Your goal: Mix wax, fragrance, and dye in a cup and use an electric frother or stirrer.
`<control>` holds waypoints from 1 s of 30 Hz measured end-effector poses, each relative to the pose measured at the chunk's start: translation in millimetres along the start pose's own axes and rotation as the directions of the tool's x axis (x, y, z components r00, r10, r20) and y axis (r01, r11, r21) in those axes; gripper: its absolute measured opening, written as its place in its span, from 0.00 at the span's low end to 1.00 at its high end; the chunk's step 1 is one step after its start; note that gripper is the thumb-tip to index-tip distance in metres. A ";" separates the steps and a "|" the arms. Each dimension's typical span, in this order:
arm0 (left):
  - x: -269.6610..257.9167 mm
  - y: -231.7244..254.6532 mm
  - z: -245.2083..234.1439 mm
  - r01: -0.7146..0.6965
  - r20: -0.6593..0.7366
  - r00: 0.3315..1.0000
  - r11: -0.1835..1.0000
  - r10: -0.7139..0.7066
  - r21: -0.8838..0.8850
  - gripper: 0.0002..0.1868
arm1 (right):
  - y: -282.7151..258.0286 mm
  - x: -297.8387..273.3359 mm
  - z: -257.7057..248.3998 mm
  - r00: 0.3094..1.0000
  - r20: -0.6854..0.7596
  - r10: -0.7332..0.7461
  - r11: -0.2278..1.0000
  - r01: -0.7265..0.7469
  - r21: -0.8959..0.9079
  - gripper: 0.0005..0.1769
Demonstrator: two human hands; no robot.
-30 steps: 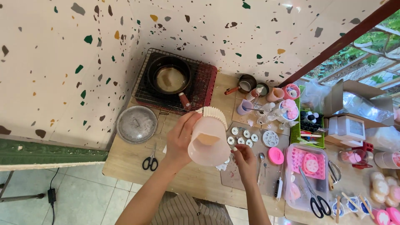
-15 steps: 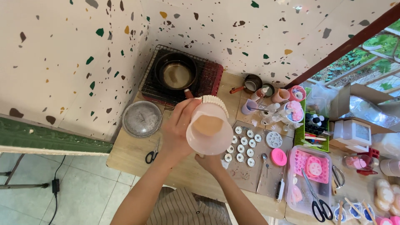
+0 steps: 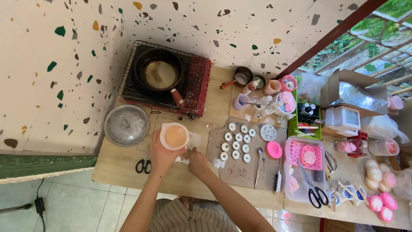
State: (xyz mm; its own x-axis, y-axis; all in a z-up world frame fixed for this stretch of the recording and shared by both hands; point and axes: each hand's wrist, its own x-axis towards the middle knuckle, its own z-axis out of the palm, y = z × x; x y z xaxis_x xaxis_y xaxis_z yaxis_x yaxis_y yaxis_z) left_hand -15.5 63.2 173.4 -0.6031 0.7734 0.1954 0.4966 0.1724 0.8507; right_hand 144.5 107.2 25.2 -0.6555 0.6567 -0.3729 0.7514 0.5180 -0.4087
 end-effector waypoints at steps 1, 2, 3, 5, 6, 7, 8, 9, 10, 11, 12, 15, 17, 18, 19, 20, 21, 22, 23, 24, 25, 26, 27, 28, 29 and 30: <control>-7.3 -12.1 10.3 0.060 0.035 0.998 0.998 -0.060 0.014 0.42 | 5.1 -11.4 5.0 0.996 -0.064 0.055 0.997 -0.051 0.064 0.28; -13.7 -27.5 23.3 0.061 0.036 0.997 0.998 -0.062 0.015 0.42 | 10.1 -16.7 7.5 0.997 -0.063 0.055 0.997 -0.051 0.064 0.28; -20.0 -42.7 36.4 0.094 0.055 0.994 0.996 -0.094 0.012 0.44 | 15.2 -21.9 9.8 0.992 -0.110 0.058 0.995 -0.049 0.083 0.29; -31.0 -64.1 54.2 0.128 0.077 0.989 0.992 -0.129 0.014 0.46 | 23.2 -30.4 10.9 0.986 -0.153 0.064 0.993 -0.048 0.105 0.30; -35.3 -69.5 60.4 0.108 0.102 0.989 0.994 -0.107 0.001 0.46 | 27.8 -32.7 8.4 0.965 -0.252 0.070 0.984 -0.024 0.179 0.29; -39.6 -75.1 65.7 0.087 0.126 0.988 0.996 -0.085 -0.014 0.47 | 31.5 -35.1 6.0 0.934 -0.347 0.082 0.968 0.007 0.249 0.27; -42.2 -76.1 69.1 0.087 0.120 0.989 0.996 -0.085 -0.010 0.47 | 30.0 -33.4 -9.7 0.935 -0.347 0.076 0.968 0.014 0.250 0.27; -44.5 -77.2 71.5 0.057 0.127 0.990 0.998 -0.053 -0.027 0.50 | 27.6 -31.7 -25.5 0.867 -0.424 0.262 0.900 -0.062 0.431 0.22; -43.9 -78.0 75.0 0.026 0.127 0.992 0.999 -0.020 -0.045 0.54 | 26.0 -26.7 -43.8 0.773 -0.454 0.443 0.793 -0.101 0.601 0.16; -41.8 -82.3 76.2 0.024 0.113 0.993 0.999 -0.019 -0.042 0.54 | 18.9 -12.3 -71.8 0.778 -0.458 0.430 0.797 -0.088 0.598 0.16; -44.0 -86.1 77.7 0.076 0.156 0.985 0.997 -0.070 -0.033 0.56 | 11.9 -1.2 -98.6 0.733 -0.532 0.423 0.794 -0.017 0.608 0.13; -48.5 -95.5 82.3 0.173 0.223 0.960 0.985 -0.169 0.003 0.56 | -12.0 52.3 -160.6 0.720 -0.606 0.338 0.776 0.151 0.612 0.10; -49.9 -101.3 82.2 0.217 0.248 0.944 0.976 -0.218 0.031 0.55 | -22.4 101.4 -177.5 0.750 -0.609 0.257 0.750 0.242 0.615 0.11; -54.2 -104.3 79.9 0.208 0.237 0.950 0.978 -0.204 0.007 0.59 | -23.2 126.2 -174.1 0.760 -0.614 0.211 0.782 0.246 0.573 0.13; -58.8 -106.8 78.4 0.198 0.226 0.955 0.980 -0.189 -0.016 0.64 | -23.5 150.7 -170.7 0.770 -0.617 0.164 0.811 0.250 0.528 0.16; -67.8 -100.9 62.9 0.200 0.222 0.956 0.980 -0.192 -0.017 0.64 | -25.4 163.4 -162.4 0.771 -0.616 0.160 0.812 0.252 0.526 0.16; -76.7 -93.9 48.4 0.226 0.190 0.957 0.974 -0.221 -0.006 0.58 | -26.1 175.7 -155.0 0.845 -0.525 0.105 0.844 0.204 0.497 0.18; -78.3 -87.3 37.2 0.236 0.166 0.958 0.972 -0.233 -0.001 0.52 | -22.9 190.5 -154.2 0.897 -0.437 0.066 0.875 0.159 0.458 0.20; -88.8 -90.2 28.0 0.222 0.170 0.961 0.975 -0.218 -0.007 0.52 | -22.1 202.2 -149.9 0.890 -0.450 0.070 0.877 0.160 0.454 0.20; -104.5 -92.1 18.1 0.325 0.135 0.938 0.945 -0.318 -0.036 0.41 | -20.5 210.3 -142.4 0.955 -0.223 0.197 0.693 0.025 0.721 0.18; -120.2 -94.7 8.5 0.424 0.104 0.903 0.903 -0.416 -0.068 0.30 | -18.4 218.6 -134.6 0.969 0.039 0.245 0.436 -0.146 0.888 0.16; -143.5 -113.9 1.6 0.424 0.109 0.903 0.903 -0.415 -0.070 0.30 | -21.1 218.8 -133.3 0.967 0.038 0.250 0.436 -0.147 0.888 0.16; -166.9 -133.1 -5.2 0.522 0.085 0.853 0.844 -0.515 -0.122 0.25 | -23.5 218.8 -131.9 0.969 0.071 0.238 0.426 -0.170 0.889 0.15; -189.2 -152.6 -11.7 0.609 0.065 0.791 0.774 -0.608 -0.175 0.21 | -25.9 219.6 -131.3 0.969 0.102 0.223 0.416 -0.189 0.889 0.15; -209.6 -199.5 -11.9 0.607 0.069 0.793 0.775 -0.606 -0.176 0.21 | -29.0 212.2 -134.6 0.969 0.099 0.227 0.416 -0.189 0.890 0.15; -237.4 -240.7 -13.8 0.722 0.128 0.682 0.638 -0.720 -0.268 0.19 | -32.3 204.2 -137.5 0.964 -0.006 0.266 0.486 -0.129 0.865 0.13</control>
State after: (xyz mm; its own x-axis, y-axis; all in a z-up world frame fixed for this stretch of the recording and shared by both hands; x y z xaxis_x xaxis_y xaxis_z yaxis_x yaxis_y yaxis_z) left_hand -0.5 -170.3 -71.0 -0.6891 0.4818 -0.5413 -0.2861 0.5054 0.8141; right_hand -3.3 299.9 76.8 -0.4316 0.7739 -0.4635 0.3844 -0.3070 -0.8706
